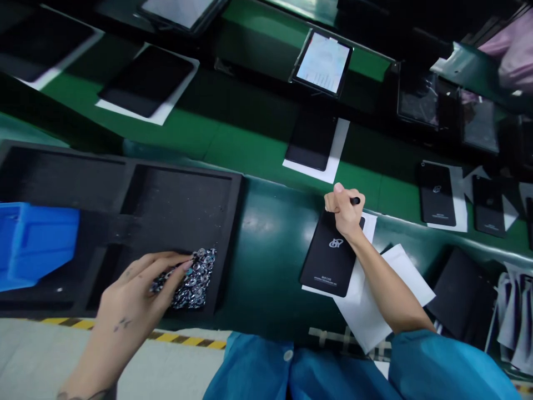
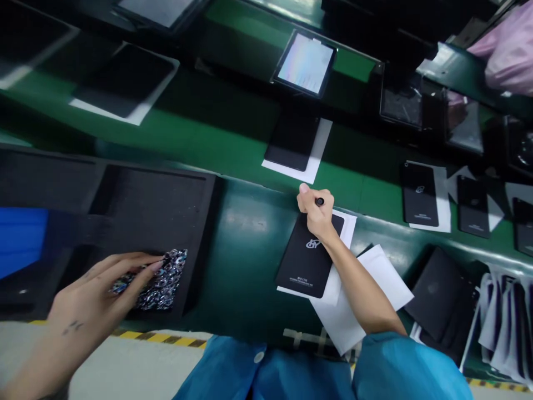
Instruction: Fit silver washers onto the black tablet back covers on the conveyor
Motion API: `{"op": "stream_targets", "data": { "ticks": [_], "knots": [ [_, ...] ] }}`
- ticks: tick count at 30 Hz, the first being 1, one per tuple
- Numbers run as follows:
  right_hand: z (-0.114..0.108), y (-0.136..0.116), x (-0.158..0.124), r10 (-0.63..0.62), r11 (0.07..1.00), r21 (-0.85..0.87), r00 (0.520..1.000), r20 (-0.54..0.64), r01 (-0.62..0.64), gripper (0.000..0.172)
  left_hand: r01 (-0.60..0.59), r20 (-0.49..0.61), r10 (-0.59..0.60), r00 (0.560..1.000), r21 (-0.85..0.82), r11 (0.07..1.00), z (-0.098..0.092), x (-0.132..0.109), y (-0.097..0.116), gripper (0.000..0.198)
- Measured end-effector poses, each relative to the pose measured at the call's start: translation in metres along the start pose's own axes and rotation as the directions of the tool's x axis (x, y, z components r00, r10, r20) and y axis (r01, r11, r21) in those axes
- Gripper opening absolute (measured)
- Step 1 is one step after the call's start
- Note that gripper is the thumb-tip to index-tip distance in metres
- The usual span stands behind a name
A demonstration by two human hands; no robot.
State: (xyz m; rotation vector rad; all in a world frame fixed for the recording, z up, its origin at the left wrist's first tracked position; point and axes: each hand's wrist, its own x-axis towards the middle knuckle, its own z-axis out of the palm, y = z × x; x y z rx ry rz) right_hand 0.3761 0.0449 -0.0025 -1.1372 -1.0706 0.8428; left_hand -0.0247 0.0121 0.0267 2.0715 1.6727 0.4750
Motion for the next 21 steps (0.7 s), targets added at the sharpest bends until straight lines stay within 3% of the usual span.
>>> {"op": "stream_targets", "data": {
  "ticks": [6,10,13,16,18,21],
  "knots": [
    [0.005,0.003,-0.002,-0.011,0.999,-0.033,0.993,-0.119,0.007,0.079,0.061,-0.113,-0.056,0.992,0.041,0.997,-0.009,0.004,0.022,0.021],
    [0.010,0.009,-0.005,-0.043,0.999,-0.028,0.981,-0.190,0.039,0.077,-0.020,-0.148,0.007,0.989,-0.091,0.996,-0.003,-0.002,0.056,0.011],
    [0.014,0.007,-0.001,-0.026,1.000,-0.016,0.986,-0.166,0.024,0.077,-0.207,-0.053,0.200,0.978,-0.277,0.938,0.031,-0.012,0.093,0.007],
    [0.004,-0.012,0.005,0.072,0.997,-0.023,0.994,-0.086,-0.074,0.078,-0.358,0.064,0.406,0.911,-0.364,0.860,0.082,-0.029,0.126,0.013],
    [-0.020,-0.031,-0.001,0.117,0.992,-0.032,0.985,-0.124,-0.122,0.073,-0.412,0.080,0.465,0.882,-0.349,0.842,0.113,-0.043,0.138,0.015],
    [-0.076,-0.056,-0.038,0.163,0.959,-0.181,0.945,-0.282,-0.219,0.054,-0.495,0.037,0.528,0.849,-0.293,0.818,0.145,-0.064,0.139,0.015]
  ]
}}
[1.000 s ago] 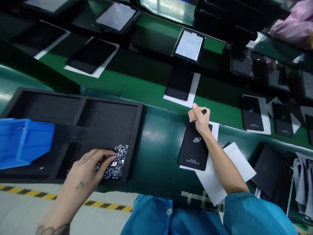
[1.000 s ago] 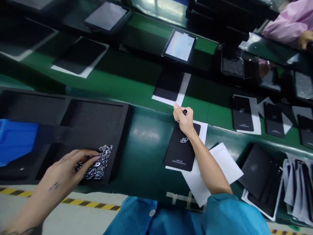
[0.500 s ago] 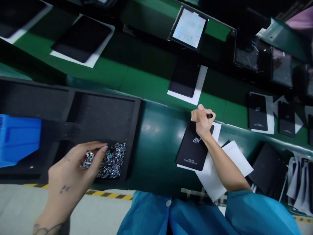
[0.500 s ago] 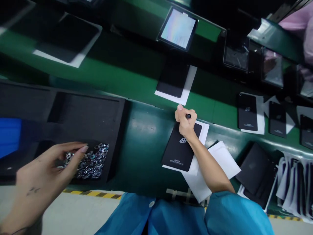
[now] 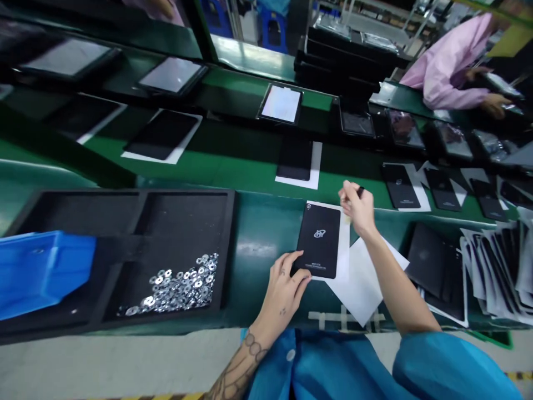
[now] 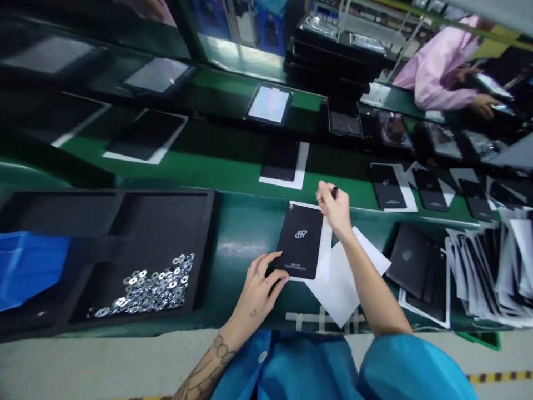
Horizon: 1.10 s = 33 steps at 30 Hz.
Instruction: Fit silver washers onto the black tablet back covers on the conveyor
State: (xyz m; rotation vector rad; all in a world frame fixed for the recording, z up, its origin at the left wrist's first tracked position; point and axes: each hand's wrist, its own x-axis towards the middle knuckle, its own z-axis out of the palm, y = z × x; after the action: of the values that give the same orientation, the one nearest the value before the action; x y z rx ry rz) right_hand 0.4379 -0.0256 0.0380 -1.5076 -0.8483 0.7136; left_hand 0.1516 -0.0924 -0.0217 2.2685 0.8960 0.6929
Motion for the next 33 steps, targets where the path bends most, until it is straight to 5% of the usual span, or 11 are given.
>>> {"op": "stream_targets", "data": {
  "ticks": [3,5,11,14,18,21,23,25,27,30,33],
  "knots": [
    [-0.061,0.013,-0.041,0.098,0.918,-0.378,0.992,-0.081,-0.121,0.043,-0.042,-0.025,0.042,0.999,0.021,0.999,0.017,-0.014,-0.003,0.015],
    [-0.078,0.025,-0.069,0.187,0.829,-0.525,0.980,-0.064,-0.192,0.047,-0.066,-0.010,0.067,0.998,0.012,0.998,0.023,-0.016,-0.004,0.016],
    [-0.054,0.031,-0.099,0.399,0.905,-0.251,0.892,0.213,-0.344,0.050,-0.135,0.069,0.143,0.987,-0.106,0.985,0.026,0.002,-0.008,0.016],
    [-0.068,0.020,-0.067,0.436,0.899,-0.108,0.891,0.128,-0.424,0.054,-0.043,0.027,0.049,0.998,-0.184,0.982,0.015,0.011,-0.015,0.018],
    [-0.121,0.005,0.020,0.386,0.919,-0.082,0.922,-0.021,-0.387,0.051,0.095,-0.113,-0.126,0.986,-0.252,0.963,-0.001,0.012,-0.029,0.016],
    [-0.153,0.003,0.085,0.383,0.840,-0.382,0.920,-0.086,-0.386,0.051,0.077,-0.135,-0.119,0.984,-0.278,0.957,-0.006,0.008,-0.034,0.015],
    [-0.162,0.005,0.113,0.365,0.596,-0.707,0.913,-0.182,-0.380,0.058,0.012,-0.166,-0.058,0.984,-0.264,0.965,-0.004,0.006,-0.035,0.014],
    [-0.158,0.007,0.127,0.307,0.308,-0.884,0.916,-0.258,-0.352,0.069,-0.041,-0.207,-0.012,0.978,-0.247,0.968,-0.002,0.007,-0.035,0.012],
    [-0.138,0.009,0.134,0.221,0.164,-0.951,0.950,-0.222,-0.261,0.076,-0.056,-0.228,0.000,0.974,-0.240,0.969,0.001,0.008,-0.035,0.011],
    [-0.077,0.012,0.142,0.148,0.216,-0.976,0.989,0.010,-0.023,0.063,-0.059,-0.217,0.010,0.976,-0.224,0.973,0.002,0.011,-0.036,0.011],
    [0.002,0.014,0.151,0.281,0.403,-0.915,0.947,0.158,0.033,0.058,-0.081,-0.179,0.046,0.983,-0.196,0.977,0.003,0.011,-0.036,0.011]
  ]
}}
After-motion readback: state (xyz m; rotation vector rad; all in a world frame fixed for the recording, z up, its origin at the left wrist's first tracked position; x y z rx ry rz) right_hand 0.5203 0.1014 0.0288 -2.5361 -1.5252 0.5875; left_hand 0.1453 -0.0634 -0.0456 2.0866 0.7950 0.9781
